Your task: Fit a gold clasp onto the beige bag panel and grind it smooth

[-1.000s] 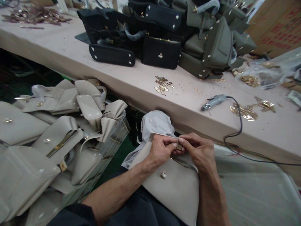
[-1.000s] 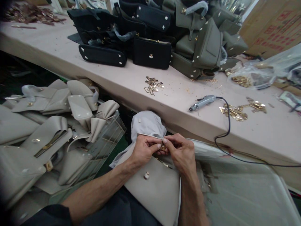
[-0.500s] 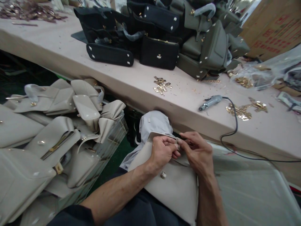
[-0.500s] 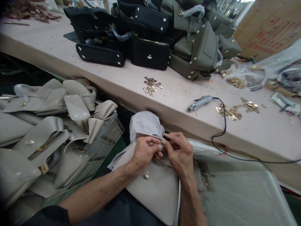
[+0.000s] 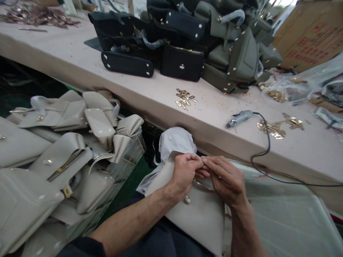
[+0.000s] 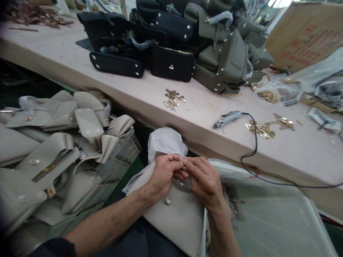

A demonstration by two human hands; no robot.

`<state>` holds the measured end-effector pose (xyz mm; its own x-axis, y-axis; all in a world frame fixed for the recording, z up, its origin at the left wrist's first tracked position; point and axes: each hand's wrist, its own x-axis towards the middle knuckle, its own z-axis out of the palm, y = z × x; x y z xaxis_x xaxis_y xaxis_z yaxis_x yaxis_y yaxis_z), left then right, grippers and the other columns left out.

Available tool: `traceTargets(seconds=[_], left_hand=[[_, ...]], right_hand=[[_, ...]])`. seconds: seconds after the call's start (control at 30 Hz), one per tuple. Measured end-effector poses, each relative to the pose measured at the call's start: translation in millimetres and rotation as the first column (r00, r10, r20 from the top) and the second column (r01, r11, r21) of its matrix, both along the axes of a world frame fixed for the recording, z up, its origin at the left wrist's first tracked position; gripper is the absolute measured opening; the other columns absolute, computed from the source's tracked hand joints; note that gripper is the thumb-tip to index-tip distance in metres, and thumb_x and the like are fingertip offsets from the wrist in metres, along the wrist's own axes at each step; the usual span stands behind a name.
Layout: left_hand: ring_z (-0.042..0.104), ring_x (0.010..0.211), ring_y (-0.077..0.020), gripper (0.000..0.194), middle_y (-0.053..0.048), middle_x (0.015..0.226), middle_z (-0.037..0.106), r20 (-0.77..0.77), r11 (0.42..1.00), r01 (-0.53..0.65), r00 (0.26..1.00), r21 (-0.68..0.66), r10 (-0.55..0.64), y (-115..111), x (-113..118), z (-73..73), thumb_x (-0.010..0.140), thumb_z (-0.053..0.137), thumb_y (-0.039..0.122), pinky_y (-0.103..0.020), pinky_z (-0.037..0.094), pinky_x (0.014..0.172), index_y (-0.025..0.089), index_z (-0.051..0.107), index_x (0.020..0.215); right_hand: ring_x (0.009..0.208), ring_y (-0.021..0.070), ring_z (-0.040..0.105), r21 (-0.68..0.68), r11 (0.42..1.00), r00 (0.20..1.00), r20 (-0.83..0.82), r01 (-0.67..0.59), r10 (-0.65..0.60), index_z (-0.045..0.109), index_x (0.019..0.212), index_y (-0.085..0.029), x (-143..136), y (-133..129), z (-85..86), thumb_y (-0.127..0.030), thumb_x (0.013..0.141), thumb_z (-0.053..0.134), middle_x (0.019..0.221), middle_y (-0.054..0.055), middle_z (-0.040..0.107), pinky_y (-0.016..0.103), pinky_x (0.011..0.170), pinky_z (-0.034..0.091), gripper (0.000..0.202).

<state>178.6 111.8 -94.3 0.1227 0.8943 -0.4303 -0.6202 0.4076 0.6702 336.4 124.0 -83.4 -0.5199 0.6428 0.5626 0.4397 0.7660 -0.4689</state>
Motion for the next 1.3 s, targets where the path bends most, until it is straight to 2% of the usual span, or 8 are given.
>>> traceTargets(seconds=[0.1,0.27,0.33,0.4,0.6,0.83,1.13,1.3], left_hand=[[0.068,0.049,-0.0161,0.020,-0.005,0.064,0.070,-0.086,0.998,0.032,0.996,0.061,-0.027,-4,-1,7.7,0.075,0.073,0.031,-0.020,0.051,0.045,0.014,0.064,0.081],[0.067,0.051,-0.0109,0.021,-0.007,0.089,0.075,-0.474,0.932,0.029,0.867,0.360,0.156,-8,-5,12.2,0.086,0.073,0.029,-0.015,0.044,0.043,0.014,0.071,0.100],[0.070,0.054,-0.0118,0.028,-0.010,0.104,0.076,-0.447,0.906,0.138,0.893,0.400,0.061,-5,-4,9.1,0.090,0.070,0.030,-0.015,0.044,0.041,0.015,0.072,0.114],[0.071,0.053,-0.0130,0.030,-0.010,0.100,0.077,-0.389,0.893,0.211,0.920,0.398,-0.044,-1,-1,3.3,0.095,0.065,0.033,-0.016,0.046,0.039,0.014,0.074,0.115],[0.068,0.047,-0.0127,0.028,-0.009,0.084,0.077,-0.330,0.927,0.156,0.943,0.341,-0.038,5,12,-14.5,0.095,0.068,0.037,-0.017,0.051,0.041,0.010,0.075,0.101],[0.071,0.055,-0.0144,0.030,-0.009,0.083,0.077,-0.265,0.910,0.172,0.961,0.377,-0.072,2,17,-18.2,0.091,0.075,0.034,-0.019,0.057,0.050,0.010,0.073,0.109],[0.063,0.044,-0.0115,0.023,-0.003,0.062,0.069,-0.315,0.924,0.152,0.948,0.351,-0.037,2,21,-19.9,0.091,0.073,0.028,-0.015,0.047,0.043,0.009,0.074,0.103],[0.064,0.045,-0.0116,0.023,-0.007,0.073,0.074,-0.322,0.929,0.159,0.945,0.334,-0.046,-1,25,-21.1,0.088,0.073,0.024,-0.016,0.048,0.042,0.008,0.074,0.105]], right_hand=[[0.095,0.0199,0.072,-0.061,0.996,0.995,-0.080,0.062,-0.067,0.074,0.124,-0.026,3,0,2.0,-0.001,0.092,0.061,0.109,0.007,0.077,0.033,0.080,0.059,0.043],[0.076,0.0163,0.071,-0.321,0.926,0.938,-0.212,0.198,-0.274,0.081,0.103,-0.025,2,1,8.6,-0.018,0.093,0.072,0.093,0.004,0.077,0.028,0.069,0.057,0.015],[0.073,0.0155,0.070,-0.386,0.895,0.909,-0.246,0.226,-0.336,0.082,0.102,-0.026,1,3,8.4,-0.024,0.092,0.075,0.092,0.003,0.078,0.026,0.068,0.057,0.013],[0.072,0.0151,0.071,-0.460,0.856,0.891,-0.250,0.235,-0.380,0.083,0.102,-0.026,2,5,6.0,-0.030,0.091,0.076,0.092,0.003,0.079,0.025,0.067,0.059,0.013],[0.075,0.0161,0.074,-0.643,0.739,0.873,-0.224,0.201,-0.432,0.083,0.110,-0.026,14,7,-6.1,-0.038,0.090,0.077,0.101,0.006,0.080,0.025,0.069,0.063,0.024],[0.076,0.0185,0.076,-0.681,0.708,0.834,-0.271,0.187,-0.481,0.084,0.106,-0.023,18,5,-5.8,-0.036,0.087,0.079,0.099,0.008,0.080,0.027,0.071,0.066,0.024],[0.077,0.0194,0.076,-0.697,0.688,0.812,-0.276,0.199,-0.514,0.084,0.102,-0.020,16,7,-11.1,-0.036,0.084,0.079,0.096,0.008,0.080,0.028,0.073,0.066,0.024],[0.055,0.0135,0.065,-0.707,0.665,0.780,-0.266,0.241,-0.566,0.083,0.083,-0.017,13,11,-11.2,-0.043,0.085,0.080,0.068,0.005,0.073,0.022,0.053,0.056,0.027]])
